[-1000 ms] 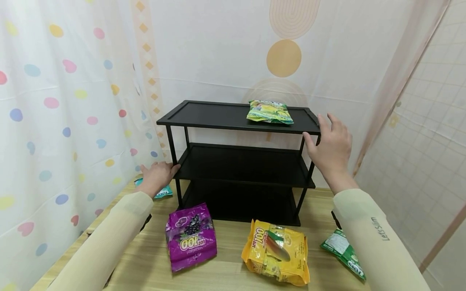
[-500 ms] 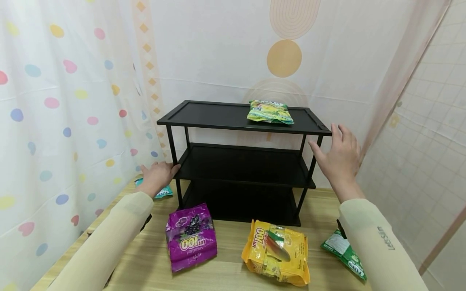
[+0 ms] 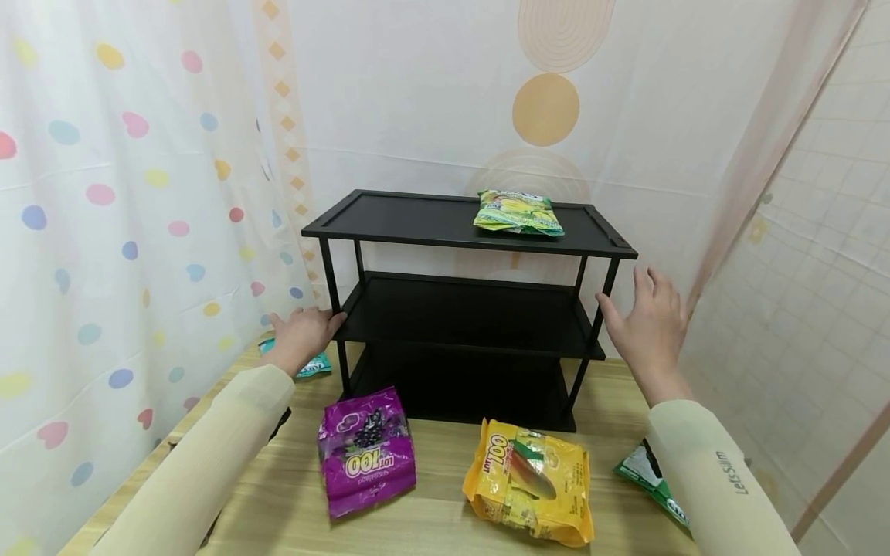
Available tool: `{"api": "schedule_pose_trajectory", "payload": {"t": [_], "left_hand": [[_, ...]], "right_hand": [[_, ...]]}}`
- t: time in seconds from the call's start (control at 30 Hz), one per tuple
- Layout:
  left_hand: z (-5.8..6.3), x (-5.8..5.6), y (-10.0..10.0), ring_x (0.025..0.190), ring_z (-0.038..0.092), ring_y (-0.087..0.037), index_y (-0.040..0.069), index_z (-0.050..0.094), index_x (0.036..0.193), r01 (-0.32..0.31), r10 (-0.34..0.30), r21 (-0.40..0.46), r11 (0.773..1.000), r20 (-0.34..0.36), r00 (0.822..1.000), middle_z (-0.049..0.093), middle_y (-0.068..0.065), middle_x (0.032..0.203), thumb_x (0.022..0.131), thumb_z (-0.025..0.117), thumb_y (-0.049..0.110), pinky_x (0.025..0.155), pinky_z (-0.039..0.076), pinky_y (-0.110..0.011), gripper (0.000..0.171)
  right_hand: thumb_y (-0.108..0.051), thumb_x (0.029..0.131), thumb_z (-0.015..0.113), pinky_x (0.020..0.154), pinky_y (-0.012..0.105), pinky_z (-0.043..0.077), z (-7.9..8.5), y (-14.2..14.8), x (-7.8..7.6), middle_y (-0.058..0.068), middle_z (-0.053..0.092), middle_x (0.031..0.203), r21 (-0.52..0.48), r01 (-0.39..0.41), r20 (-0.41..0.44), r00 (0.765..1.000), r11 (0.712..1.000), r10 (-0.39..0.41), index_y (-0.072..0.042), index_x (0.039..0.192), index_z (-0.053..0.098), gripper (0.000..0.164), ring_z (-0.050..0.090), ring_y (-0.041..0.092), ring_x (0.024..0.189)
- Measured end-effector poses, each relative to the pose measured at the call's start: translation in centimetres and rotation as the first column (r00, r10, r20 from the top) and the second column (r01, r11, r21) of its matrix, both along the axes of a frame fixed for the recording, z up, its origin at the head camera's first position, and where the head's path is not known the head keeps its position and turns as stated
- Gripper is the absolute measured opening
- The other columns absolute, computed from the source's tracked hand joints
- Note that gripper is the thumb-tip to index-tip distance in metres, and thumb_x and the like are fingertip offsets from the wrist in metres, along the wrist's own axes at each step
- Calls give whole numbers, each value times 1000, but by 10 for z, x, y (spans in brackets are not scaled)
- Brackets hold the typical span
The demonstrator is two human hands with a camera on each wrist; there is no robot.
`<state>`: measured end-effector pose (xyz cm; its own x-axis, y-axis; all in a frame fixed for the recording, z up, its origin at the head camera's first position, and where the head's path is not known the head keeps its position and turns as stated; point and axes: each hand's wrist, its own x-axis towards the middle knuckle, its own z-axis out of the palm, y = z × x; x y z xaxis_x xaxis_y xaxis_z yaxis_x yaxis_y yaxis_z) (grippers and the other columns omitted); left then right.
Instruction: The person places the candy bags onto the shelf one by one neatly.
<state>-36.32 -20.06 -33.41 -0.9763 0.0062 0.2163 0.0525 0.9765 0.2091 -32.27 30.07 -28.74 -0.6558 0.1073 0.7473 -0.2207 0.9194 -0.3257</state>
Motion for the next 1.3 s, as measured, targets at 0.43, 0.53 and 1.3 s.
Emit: {"api": "schedule_pose_trajectory", "payload": {"t": [0.43,0.53,1.3], "left_hand": [[3,-1,5,131,36,-55,4,57,139,2,-2,2,1000,6,1000,50,-28,140,109,30,41,101,6,-82,55],[3,-1,5,131,36,-55,4,56,140,2,-2,0,1000,9,1000,50,-28,140,109,30,42,101,6,-82,55],[1,2,1,132,35,-54,4,54,142,3,-3,-23,1000,-1,1000,47,-29,143,109,30,41,101,9,-81,55]], "right_hand": [[-32,96,64,99,71,30,-35,4,-6,38,47,135,122,-17,63,998,992,9,13,125,59,54,44,57,121],[-32,96,62,97,72,31,-41,3,-5,39,48,133,148,-13,93,996,989,-1,13,122,61,52,46,58,118],[-28,102,52,89,64,44,-61,-6,-9,33,52,134,126,-15,297,954,992,-24,9,116,68,43,52,52,118]]}}
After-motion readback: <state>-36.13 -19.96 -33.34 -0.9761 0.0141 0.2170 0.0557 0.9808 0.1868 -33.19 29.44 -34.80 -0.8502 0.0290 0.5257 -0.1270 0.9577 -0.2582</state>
